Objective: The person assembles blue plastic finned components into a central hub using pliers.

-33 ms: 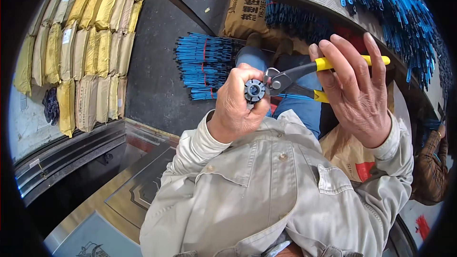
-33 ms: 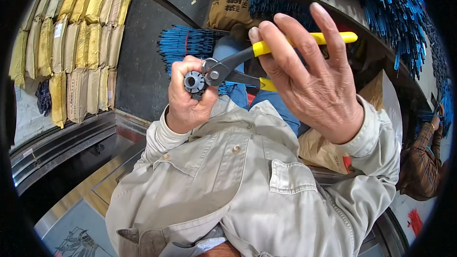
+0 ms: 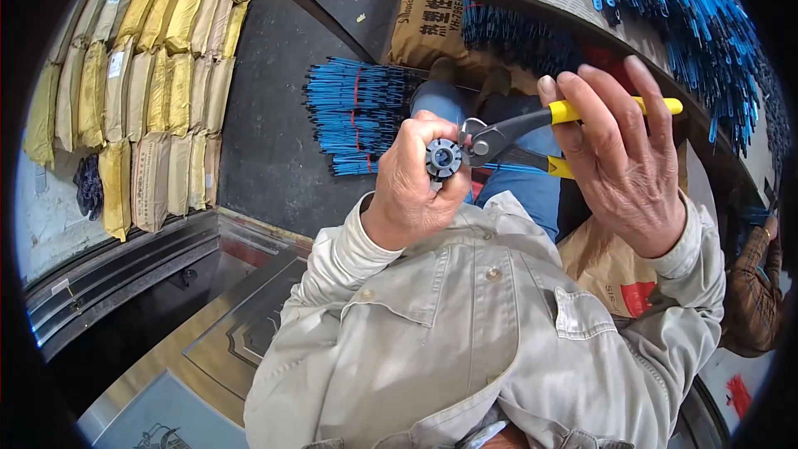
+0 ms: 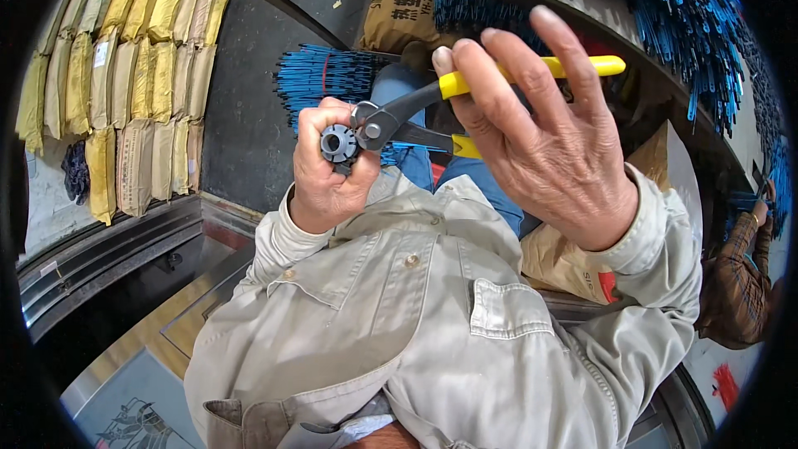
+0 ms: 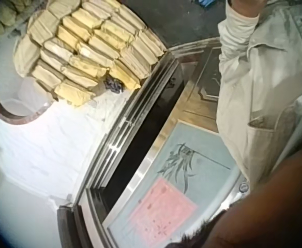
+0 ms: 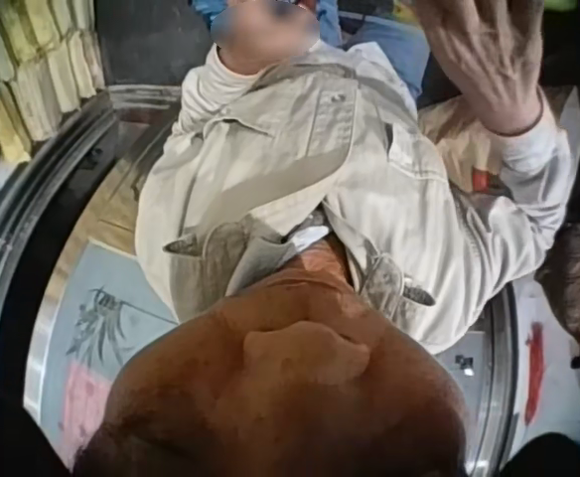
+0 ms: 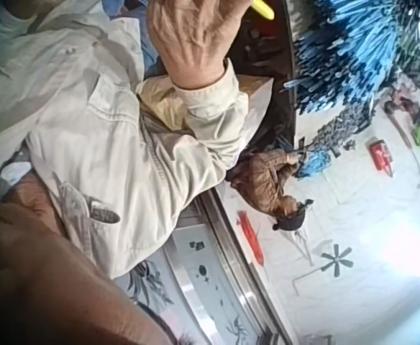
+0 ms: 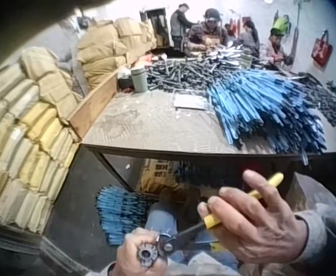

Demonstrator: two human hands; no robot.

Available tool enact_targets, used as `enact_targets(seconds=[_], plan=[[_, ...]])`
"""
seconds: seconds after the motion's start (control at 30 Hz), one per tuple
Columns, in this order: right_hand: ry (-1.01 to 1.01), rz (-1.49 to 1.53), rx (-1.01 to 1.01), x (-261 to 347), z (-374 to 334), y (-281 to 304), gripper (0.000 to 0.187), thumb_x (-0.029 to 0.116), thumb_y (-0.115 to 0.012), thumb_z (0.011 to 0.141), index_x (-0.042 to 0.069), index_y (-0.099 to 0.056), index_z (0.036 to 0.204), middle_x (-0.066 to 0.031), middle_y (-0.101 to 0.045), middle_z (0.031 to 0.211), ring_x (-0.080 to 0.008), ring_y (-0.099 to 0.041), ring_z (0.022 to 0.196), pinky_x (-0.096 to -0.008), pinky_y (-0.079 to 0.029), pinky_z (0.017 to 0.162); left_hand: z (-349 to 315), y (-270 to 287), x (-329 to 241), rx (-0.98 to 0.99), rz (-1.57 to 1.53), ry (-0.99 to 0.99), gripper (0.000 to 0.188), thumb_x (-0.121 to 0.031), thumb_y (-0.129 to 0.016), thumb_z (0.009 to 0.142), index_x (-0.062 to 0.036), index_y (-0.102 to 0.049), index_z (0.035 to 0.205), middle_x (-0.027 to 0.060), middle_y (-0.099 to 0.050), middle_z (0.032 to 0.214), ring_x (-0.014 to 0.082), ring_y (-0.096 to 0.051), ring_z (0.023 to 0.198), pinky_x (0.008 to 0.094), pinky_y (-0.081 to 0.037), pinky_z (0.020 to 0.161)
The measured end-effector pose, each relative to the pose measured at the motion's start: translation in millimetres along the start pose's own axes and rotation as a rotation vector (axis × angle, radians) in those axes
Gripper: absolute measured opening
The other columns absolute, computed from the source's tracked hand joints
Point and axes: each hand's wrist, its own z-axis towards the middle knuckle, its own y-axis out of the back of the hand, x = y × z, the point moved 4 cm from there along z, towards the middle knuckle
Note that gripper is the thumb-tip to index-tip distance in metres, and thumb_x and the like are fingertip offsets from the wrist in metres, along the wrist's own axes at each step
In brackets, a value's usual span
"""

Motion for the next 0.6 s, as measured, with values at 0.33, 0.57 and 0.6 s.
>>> enact_targets(seconds=[0.33, 0.57, 0.6], plan=[[0.019, 0.034, 0.144, 15, -3, 12, 0.044, 0.007, -0.063, 0.068, 0.0, -0.058, 0.111, -0.01, -0.05, 0.104, -0.0231, -0.053, 0.084, -0.0354, -0.044, 0.072, -6, 2, 3, -0.086, 0.01, 0.048, 0.041, 0.01, -0.058, 0.064, -0.0002, -0.041, 0.1, 0.0142, -0.054, 0.083, 0.0284, -0.058, 0.071, 0.0323, -0.047, 0.064], [-0.502, 0.725, -0.244, 63, -37, -68, 0.022, 0.003, -0.06, 0.081, 0.003, -0.056, 0.103, -0.011, -0.054, 0.097, -0.0239, -0.052, 0.078, -0.0348, -0.043, 0.068, -2, 3, 2, -0.153, -0.074, 0.069, 0.038, 0.01, -0.059, 0.066, -0.0014, -0.042, 0.098, 0.0141, -0.055, 0.084, 0.0267, -0.058, 0.07, 0.0315, -0.047, 0.064], [-0.501, 0.728, -0.241, 65, -39, -73, 0.022, 0.003, -0.06, 0.081, 0.003, -0.056, 0.103, -0.011, -0.054, 0.097, -0.0239, -0.052, 0.078, -0.0348, -0.043, 0.068, -3, 2, 2, -0.14, -0.068, 0.071, 0.037, 0.01, -0.059, 0.067, -0.0016, -0.042, 0.097, 0.0141, -0.055, 0.084, 0.0263, -0.058, 0.069, 0.0312, -0.047, 0.064]])
